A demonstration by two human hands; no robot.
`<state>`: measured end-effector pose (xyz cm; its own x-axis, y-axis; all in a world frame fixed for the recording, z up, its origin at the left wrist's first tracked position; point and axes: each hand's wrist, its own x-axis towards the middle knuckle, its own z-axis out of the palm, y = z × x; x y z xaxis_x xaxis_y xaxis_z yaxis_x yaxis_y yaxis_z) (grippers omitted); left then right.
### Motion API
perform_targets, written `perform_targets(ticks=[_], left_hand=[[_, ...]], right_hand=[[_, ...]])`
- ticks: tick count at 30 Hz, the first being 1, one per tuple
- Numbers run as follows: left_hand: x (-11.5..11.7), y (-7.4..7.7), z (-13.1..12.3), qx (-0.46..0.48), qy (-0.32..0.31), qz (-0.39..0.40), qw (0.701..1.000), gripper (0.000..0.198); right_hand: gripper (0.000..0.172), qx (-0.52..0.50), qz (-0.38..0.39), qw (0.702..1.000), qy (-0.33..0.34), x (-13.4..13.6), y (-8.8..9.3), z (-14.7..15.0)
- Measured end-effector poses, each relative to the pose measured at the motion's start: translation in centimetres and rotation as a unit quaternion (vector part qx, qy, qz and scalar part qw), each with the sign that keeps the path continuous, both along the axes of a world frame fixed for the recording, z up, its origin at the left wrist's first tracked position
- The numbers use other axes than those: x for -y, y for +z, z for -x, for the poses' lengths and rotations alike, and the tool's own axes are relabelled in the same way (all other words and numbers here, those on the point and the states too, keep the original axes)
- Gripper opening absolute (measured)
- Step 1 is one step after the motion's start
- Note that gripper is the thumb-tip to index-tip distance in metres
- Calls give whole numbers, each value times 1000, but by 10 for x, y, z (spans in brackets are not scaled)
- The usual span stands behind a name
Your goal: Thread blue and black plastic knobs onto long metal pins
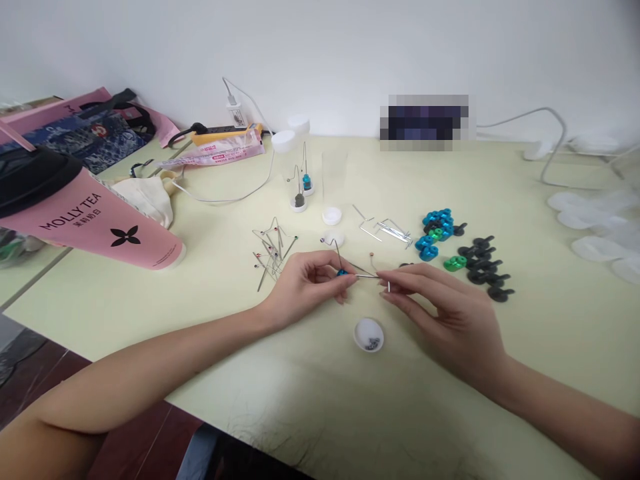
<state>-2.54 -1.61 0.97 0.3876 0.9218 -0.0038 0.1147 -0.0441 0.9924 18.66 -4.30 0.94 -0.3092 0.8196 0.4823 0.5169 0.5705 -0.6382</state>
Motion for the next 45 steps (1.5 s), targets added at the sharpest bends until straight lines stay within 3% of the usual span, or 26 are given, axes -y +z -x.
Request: perform_targets(ticks=[7,15,22,29,45], left_hand=[[3,-1,-1,-8,-14,-8,1000,17],[4,-1,-1,-7,-41,8,999,18],[0,0,-1,22,-31,54,998,17],[0,-3,-4,21,-45,61,997,23],[-6,-6,-18,24,-27,54,998,24]], right_hand=[[22,-18,29,999,18,1,-2,-2],[17,-38,115,992,-17,2,-4,-2],[16,2,-8,1000,-26,-1,-1,-1],[24,-10,-24,1000,7,1,-1,-2],[22,-67,77,995,-22,-6,-9,-8]])
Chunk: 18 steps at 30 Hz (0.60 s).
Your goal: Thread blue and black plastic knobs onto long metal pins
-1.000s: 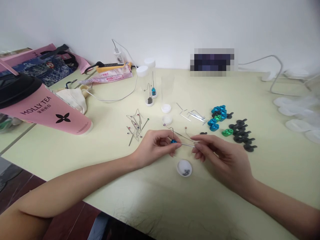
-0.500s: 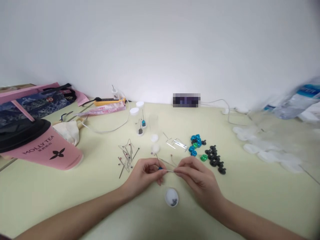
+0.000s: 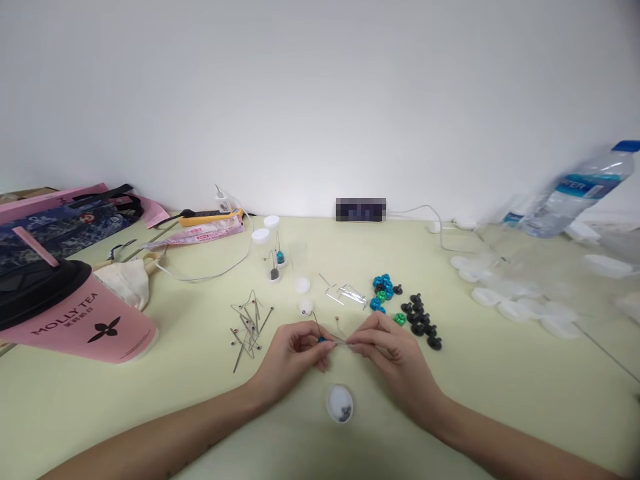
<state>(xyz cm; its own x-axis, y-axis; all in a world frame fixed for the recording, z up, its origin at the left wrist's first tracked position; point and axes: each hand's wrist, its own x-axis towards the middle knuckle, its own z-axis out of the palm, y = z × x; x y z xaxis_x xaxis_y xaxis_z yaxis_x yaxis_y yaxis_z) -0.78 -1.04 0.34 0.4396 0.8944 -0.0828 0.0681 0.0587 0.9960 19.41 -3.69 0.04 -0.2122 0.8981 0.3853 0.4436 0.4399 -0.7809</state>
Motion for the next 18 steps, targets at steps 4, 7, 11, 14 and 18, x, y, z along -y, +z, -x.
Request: perform_targets(ticks=[4,7,11,14,18], left_hand=[[0,-2,2,8,-10,7,1000,26],[0,-4,3,12,-16,14,1000,27],[1,-6,3,27,-10,27,999,26],[2,-5,2,47,-6,28,998,26],[4,-2,3,30,-7,17,999,23]], right_hand=[[23,1,17,1000,2,-1,0,-1],[22,-1,36,999,-1,-2,-1,-1],[21,-7,49,999,2,-3,-1,-2],[22,-13,54,998,8,-2,-1,-3],[25,-18,56,998,13,-1,-2,-4]])
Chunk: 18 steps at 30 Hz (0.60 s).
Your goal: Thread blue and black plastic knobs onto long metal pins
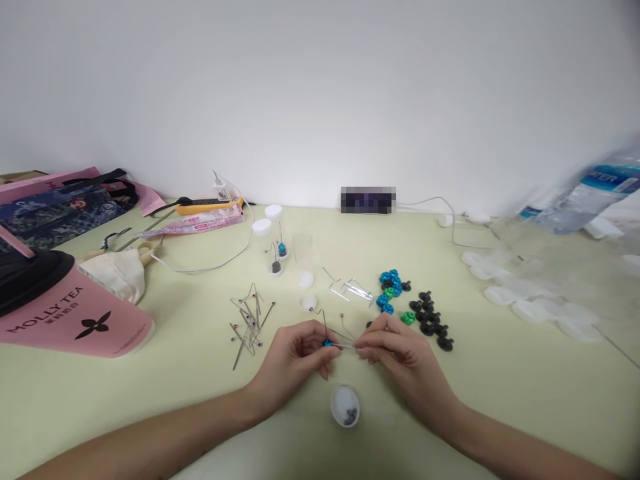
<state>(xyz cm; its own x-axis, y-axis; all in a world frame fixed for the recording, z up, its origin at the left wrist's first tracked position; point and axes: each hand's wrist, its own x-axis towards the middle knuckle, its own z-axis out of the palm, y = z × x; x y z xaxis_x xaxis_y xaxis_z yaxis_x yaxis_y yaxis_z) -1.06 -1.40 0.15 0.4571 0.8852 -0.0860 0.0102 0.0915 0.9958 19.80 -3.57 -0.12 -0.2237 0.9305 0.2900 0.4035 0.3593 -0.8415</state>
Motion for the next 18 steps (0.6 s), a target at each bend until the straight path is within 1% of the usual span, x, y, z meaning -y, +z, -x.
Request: perform_targets(ticks=[7,14,18], left_hand=[[1,1,1,-12,-8,-3,1000,22],[0,-1,2,26,-9,32,999,17],[0,0,3,31,0,33,999,13]], right_hand=[[24,6,-6,1000,6,0,1,0],[23,25,-11,1000,0,1,3,0],[21,35,-32,999,-10,2,4,1]])
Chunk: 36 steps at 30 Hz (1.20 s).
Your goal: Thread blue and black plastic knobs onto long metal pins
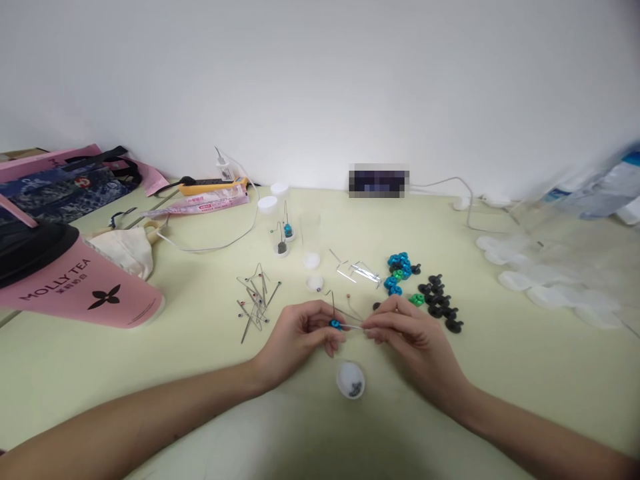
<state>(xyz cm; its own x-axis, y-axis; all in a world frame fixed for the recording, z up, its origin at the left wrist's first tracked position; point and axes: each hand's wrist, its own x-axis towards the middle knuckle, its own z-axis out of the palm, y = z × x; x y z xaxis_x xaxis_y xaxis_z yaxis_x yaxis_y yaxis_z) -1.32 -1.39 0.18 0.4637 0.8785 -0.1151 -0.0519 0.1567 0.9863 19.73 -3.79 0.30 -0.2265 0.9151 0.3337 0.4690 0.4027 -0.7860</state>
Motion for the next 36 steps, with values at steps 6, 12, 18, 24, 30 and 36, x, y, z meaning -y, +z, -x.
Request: perform_targets(ticks=[6,12,18,24,30,36], left_hand=[[0,-1,1,-2,-5,-3,1000,17],[-1,0,1,-16,-11,-14,1000,18],[0,2,1,-31,-14,-22,999,20],[0,7,1,-57,-2,-38,998,21],[-3,6,2,-37,18,-11,999,22],[-3,2,2,-42,-4,-10,999,25]], right_hand=[[19,10,-7,1000,-5,-1,0,0],[21,-15,21,1000,14,0,-1,0],[16,-54,66,996,38,0,1,3],[14,-44,87,994,50,1,3,6],[21,10,-18,999,29,3,2,5],[27,10,-38,999,32,3,-1,3]])
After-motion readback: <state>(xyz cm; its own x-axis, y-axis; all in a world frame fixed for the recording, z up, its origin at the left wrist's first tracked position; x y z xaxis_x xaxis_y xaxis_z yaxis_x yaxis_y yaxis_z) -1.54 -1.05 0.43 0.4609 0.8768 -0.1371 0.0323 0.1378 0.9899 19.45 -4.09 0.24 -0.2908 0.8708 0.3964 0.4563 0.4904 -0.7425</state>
